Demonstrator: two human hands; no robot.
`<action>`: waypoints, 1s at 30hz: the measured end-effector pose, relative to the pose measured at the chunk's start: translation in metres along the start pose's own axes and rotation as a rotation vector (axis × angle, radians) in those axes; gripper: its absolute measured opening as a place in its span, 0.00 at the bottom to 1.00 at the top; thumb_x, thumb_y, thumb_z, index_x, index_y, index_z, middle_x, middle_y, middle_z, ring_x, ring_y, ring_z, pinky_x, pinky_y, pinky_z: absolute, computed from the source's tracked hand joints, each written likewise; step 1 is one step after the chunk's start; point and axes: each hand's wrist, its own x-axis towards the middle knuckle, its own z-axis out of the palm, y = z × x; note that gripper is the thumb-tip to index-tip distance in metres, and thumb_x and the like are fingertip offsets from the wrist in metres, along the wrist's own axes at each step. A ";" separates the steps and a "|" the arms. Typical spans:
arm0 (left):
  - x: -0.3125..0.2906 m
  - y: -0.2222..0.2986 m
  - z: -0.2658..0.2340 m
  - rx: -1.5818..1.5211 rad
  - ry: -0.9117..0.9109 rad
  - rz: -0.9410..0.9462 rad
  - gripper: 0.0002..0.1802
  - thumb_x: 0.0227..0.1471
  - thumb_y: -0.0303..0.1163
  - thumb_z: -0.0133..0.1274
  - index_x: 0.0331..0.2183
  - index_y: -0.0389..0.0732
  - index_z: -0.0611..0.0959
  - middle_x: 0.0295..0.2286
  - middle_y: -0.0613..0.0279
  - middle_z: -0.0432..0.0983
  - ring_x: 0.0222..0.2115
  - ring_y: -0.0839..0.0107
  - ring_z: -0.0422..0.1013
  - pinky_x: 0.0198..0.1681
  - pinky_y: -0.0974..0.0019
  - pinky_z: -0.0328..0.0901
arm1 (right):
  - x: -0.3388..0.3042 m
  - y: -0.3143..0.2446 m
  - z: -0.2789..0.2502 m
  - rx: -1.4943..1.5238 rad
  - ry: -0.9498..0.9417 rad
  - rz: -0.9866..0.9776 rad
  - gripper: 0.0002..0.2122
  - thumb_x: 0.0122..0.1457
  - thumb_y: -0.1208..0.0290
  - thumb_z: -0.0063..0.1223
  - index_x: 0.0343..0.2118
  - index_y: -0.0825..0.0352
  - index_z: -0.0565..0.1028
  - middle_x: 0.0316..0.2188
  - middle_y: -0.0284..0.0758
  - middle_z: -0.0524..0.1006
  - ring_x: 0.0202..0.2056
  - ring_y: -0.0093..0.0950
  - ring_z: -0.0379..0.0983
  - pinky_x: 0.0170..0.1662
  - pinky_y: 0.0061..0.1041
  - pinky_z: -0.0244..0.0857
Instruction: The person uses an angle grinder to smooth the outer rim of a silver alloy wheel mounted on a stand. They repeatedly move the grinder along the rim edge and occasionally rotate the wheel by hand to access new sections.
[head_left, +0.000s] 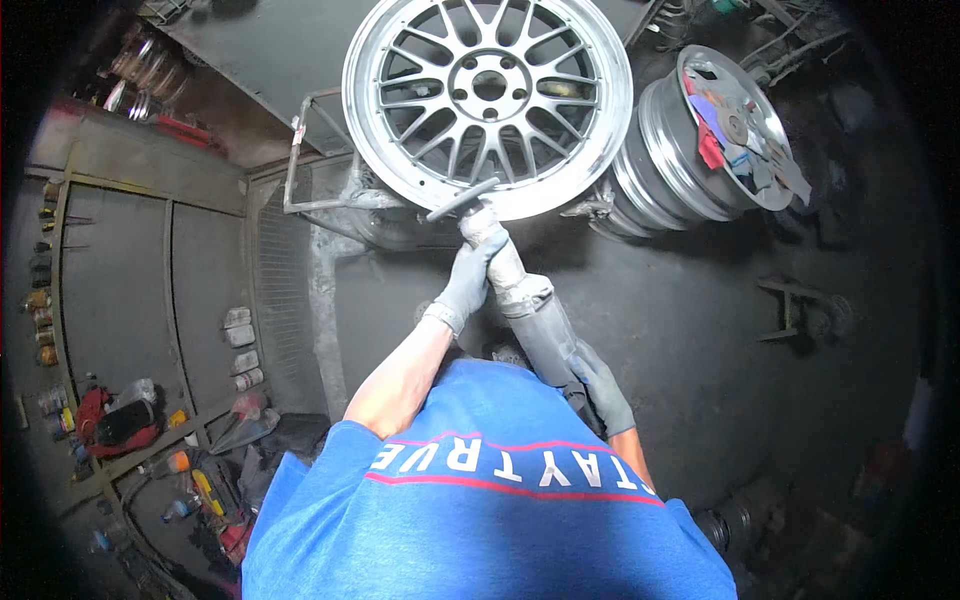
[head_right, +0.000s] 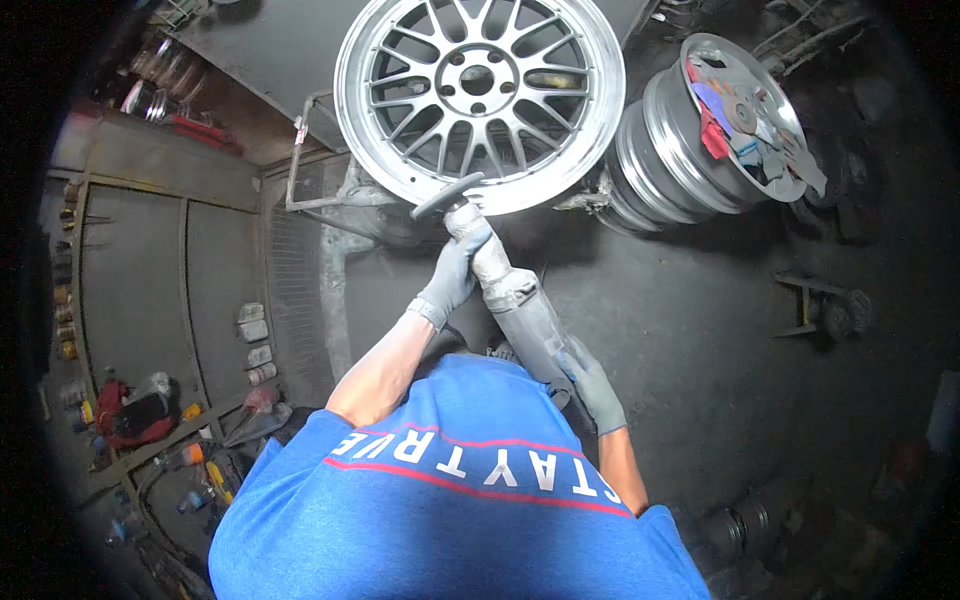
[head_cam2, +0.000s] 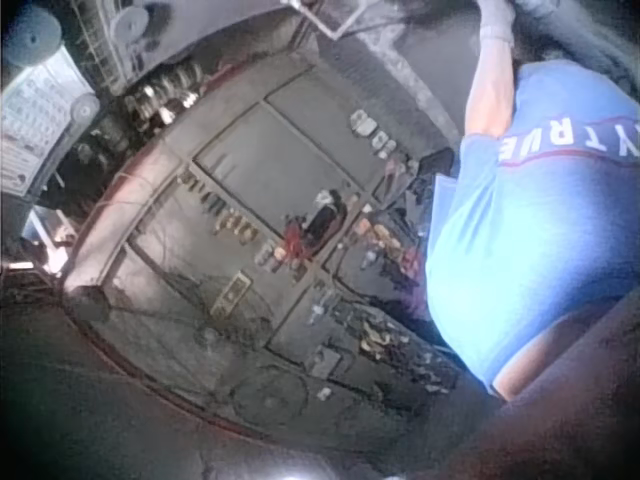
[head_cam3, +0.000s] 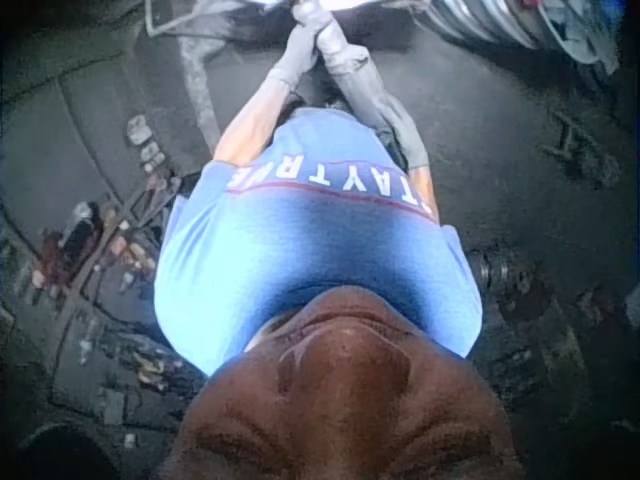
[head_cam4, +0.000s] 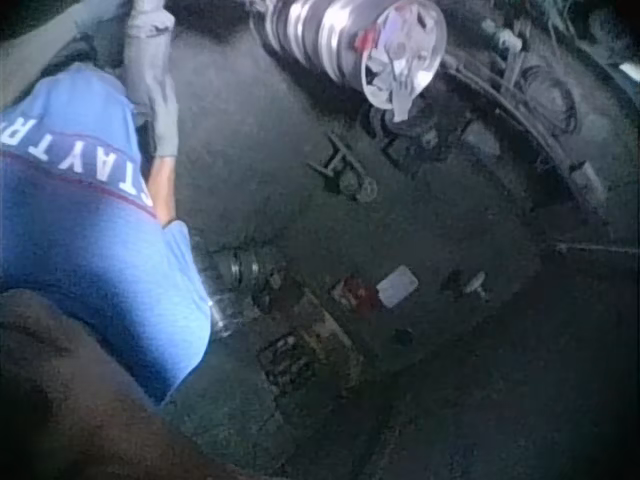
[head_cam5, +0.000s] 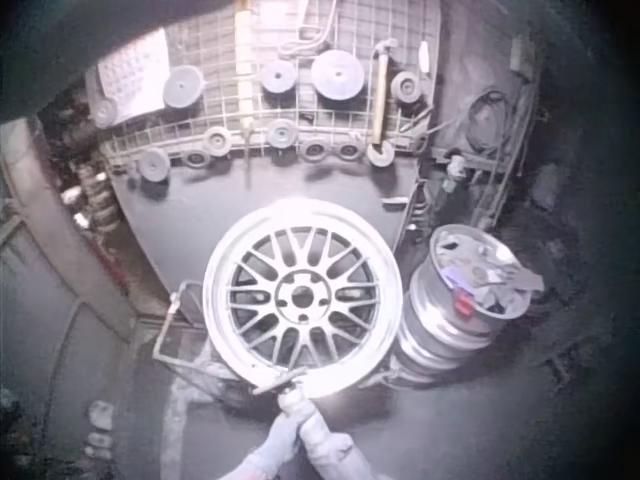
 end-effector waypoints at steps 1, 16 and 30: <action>-0.001 -0.010 0.007 -0.030 -0.025 -0.027 0.16 0.65 0.34 0.65 0.51 0.44 0.81 0.42 0.64 0.82 0.44 0.68 0.81 0.52 0.59 0.76 | -0.006 -0.001 -0.009 -0.031 0.025 0.012 0.32 0.72 0.62 0.57 0.74 0.75 0.64 0.70 0.44 0.70 0.71 0.35 0.64 0.74 0.32 0.54; -0.007 -0.037 0.019 -0.021 -0.169 -0.131 0.17 0.59 0.35 0.70 0.47 0.45 0.84 0.41 0.67 0.83 0.43 0.72 0.79 0.52 0.61 0.73 | -0.029 0.039 -0.028 0.092 0.124 0.020 0.35 0.71 0.61 0.60 0.74 0.74 0.62 0.71 0.44 0.69 0.72 0.35 0.62 0.74 0.33 0.54; -0.008 0.048 -0.041 0.159 0.036 0.054 0.29 0.59 0.39 0.71 0.57 0.42 0.80 0.48 0.64 0.82 0.49 0.70 0.78 0.57 0.59 0.72 | 0.037 0.036 0.045 0.063 -0.092 -0.014 0.32 0.72 0.58 0.57 0.72 0.75 0.67 0.71 0.45 0.70 0.71 0.35 0.64 0.74 0.31 0.54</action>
